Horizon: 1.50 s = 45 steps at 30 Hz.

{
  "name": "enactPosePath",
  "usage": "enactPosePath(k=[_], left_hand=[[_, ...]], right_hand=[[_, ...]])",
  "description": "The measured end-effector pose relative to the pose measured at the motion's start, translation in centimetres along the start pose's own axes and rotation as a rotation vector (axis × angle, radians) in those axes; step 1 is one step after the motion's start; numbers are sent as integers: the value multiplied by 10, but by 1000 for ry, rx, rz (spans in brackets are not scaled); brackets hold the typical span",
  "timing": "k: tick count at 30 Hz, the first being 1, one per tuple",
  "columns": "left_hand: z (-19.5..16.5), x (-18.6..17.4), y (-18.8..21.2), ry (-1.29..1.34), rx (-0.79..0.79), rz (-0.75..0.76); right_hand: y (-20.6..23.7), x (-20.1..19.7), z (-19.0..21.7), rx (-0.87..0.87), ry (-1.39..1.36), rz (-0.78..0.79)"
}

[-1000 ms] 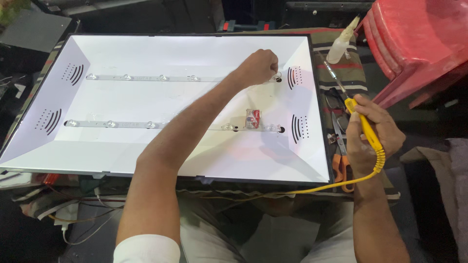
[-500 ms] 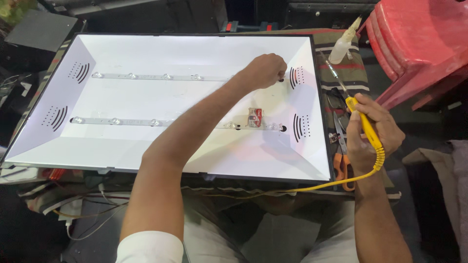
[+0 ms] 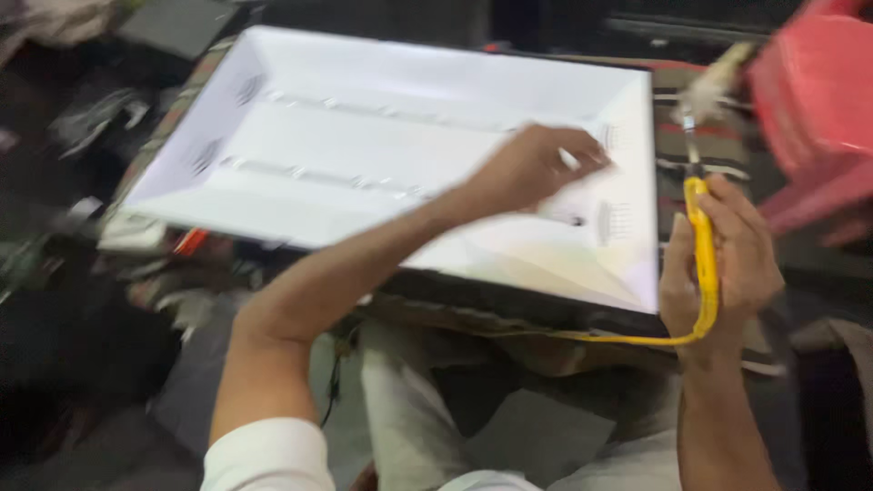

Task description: The person solders small components onto a white panel using a soldering iron and solder wire. They then flip the panel, work on a circuit board inside a black casing, and use a multimeter to test connections.

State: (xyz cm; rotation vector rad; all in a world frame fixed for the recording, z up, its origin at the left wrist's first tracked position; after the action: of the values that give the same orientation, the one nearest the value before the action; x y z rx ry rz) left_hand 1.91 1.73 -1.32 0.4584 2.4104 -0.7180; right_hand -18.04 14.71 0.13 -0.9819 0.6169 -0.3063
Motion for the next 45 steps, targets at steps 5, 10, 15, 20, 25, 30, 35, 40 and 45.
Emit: enactPosePath(k=[5,10,15,20,25,30,35,40,45], left_hand=[[-99,-32,140,35,44,-166],[-113,-80,269,372,-276,-330],[-95,-147,393,551,-230,-817],[-71,-271,551,130,-121,-1399],[-36,-350,756,-130,-116,-1773],[76,-343,884,-603,-350,-1736],[235,-271,943,-587,-1003,-1575],[353,-226,934,-366,-1280,-1532],[430,-202,920,-177,-1308,-1620]], right_hand=[[15,48,108,-71,-148,206],[53,124,206,-203,-555,366],[86,203,312,-455,-733,580],[121,290,394,-709,-608,795],[129,374,379,-801,-263,846],[129,428,346,-755,53,962],[138,452,356,-826,213,1005],[147,461,363,-977,240,914],[161,472,335,-990,293,795]])
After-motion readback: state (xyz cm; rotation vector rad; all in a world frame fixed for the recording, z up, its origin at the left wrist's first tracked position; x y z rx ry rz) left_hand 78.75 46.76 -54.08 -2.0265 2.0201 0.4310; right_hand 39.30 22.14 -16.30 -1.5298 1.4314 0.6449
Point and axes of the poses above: each hand's wrist, its own y-axis away from the middle knuckle, its own x-axis out of the palm, z = x × y, the point moved 7 cm from there along -y, towards the middle knuckle, and after that the axes turned 2 degrees about -y, right-handed, at the moved point
